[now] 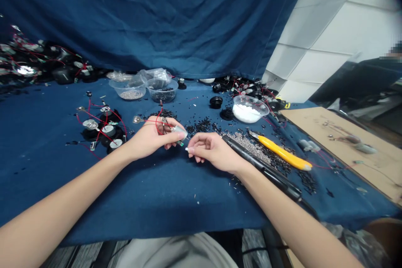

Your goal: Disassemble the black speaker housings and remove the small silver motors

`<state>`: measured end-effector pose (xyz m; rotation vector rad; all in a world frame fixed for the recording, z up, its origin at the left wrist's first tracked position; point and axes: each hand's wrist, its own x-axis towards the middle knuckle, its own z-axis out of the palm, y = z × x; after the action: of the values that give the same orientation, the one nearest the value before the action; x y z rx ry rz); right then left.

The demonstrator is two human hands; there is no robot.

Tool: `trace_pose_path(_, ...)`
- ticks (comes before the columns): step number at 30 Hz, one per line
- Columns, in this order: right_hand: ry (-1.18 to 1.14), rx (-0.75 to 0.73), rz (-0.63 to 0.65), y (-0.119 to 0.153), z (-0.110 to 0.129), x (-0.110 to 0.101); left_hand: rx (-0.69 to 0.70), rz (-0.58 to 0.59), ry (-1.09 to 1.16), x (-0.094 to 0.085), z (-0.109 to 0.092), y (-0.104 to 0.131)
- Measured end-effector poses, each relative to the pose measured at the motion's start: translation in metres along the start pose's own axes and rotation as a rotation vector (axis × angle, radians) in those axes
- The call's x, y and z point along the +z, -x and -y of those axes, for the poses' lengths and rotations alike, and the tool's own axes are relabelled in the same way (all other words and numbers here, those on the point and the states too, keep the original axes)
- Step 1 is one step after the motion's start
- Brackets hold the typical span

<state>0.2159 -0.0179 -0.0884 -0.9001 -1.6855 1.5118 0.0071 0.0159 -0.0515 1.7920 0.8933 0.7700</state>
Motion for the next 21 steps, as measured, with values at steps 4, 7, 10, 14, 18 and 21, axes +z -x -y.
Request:
trace_pose_path(4, -0.05, -0.025, -0.088, -0.001, 0.004, 0.0, -0.043, 0.013, 0.05, -0.004, -0.001, -0.001)
trace_pose_path(7, -0.01, -0.039, -0.105, -0.001, 0.005, -0.001, -0.159, 0.197, -0.041, -0.006, 0.002, -0.001)
trace_pose_path(10, 0.009, -0.033, -0.079, 0.001, 0.005, -0.003, -0.214, 0.345, -0.317, -0.004, 0.006, 0.0)
trace_pose_path(14, 0.073, -0.027, -0.047, 0.003, 0.005, -0.004, -0.154, 0.169, -0.732, -0.001, 0.005, 0.003)
trace_pose_path(18, 0.166, -0.003, 0.012, 0.005, 0.011, -0.004, 0.031, -0.08, -0.917, 0.002, -0.005, 0.008)
trace_pose_path(21, 0.166, 0.016, 0.04, 0.007, 0.014, -0.003, 0.289, -0.061, -0.843, 0.007, -0.008, 0.013)
